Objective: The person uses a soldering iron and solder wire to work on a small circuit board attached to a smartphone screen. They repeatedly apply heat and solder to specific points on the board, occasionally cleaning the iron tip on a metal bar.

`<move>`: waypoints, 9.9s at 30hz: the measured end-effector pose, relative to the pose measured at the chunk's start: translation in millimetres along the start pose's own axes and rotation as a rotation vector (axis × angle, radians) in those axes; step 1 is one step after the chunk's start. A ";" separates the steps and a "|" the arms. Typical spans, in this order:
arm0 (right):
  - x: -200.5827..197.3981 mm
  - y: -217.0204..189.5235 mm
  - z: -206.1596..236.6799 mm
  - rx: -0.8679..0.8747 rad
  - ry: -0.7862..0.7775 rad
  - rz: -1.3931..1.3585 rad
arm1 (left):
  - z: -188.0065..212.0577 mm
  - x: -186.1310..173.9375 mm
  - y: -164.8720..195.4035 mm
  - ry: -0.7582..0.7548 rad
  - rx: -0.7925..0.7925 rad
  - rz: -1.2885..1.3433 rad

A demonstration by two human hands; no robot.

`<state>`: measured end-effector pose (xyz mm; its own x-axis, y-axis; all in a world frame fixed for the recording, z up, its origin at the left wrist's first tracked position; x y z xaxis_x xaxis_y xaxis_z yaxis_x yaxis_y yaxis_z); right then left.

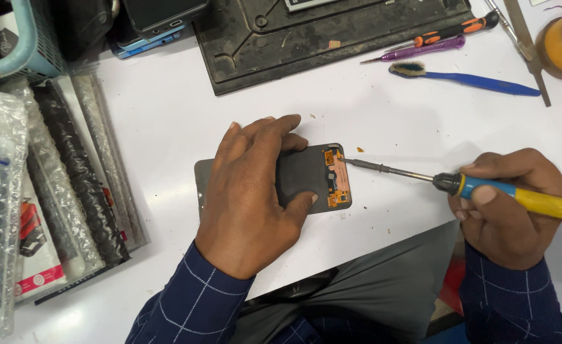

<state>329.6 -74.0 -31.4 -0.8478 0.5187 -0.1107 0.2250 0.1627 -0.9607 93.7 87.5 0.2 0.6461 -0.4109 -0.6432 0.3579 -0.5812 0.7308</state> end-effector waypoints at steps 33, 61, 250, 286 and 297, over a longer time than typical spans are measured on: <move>-3.4 7.1 3.3 0.013 0.031 -0.117 | 0.2 3.2 -5.0 -0.034 -0.048 0.005; 8.1 42.2 8.7 0.077 0.094 -0.056 | -110.4 -7.2 13.6 0.406 0.267 -0.248; 8.9 40.7 -2.4 0.127 0.092 -0.426 | -1.7 12.3 -48.3 0.003 -0.259 0.912; -44.8 4.0 42.1 -0.223 0.568 -0.215 | -52.5 45.7 30.9 -0.060 -0.033 0.335; -134.3 8.4 90.2 -0.253 0.777 -0.133 | -142.6 231.3 131.0 -0.143 0.403 -0.317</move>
<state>402.0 -217.9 -47.6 -0.3223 0.8988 0.2970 0.3260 0.4000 -0.8566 386.2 16.4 -20.3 0.4402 -0.2462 -0.8635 0.2149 -0.9049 0.3675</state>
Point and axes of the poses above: each hand's wrist, its own z-axis away from the middle knuckle, its own x-axis out of the palm, y = z × x, the point moved 9 cm from there along -z, towards the middle knuckle, and after that the axes turned 2 degrees about x, right-handed, at the moved point
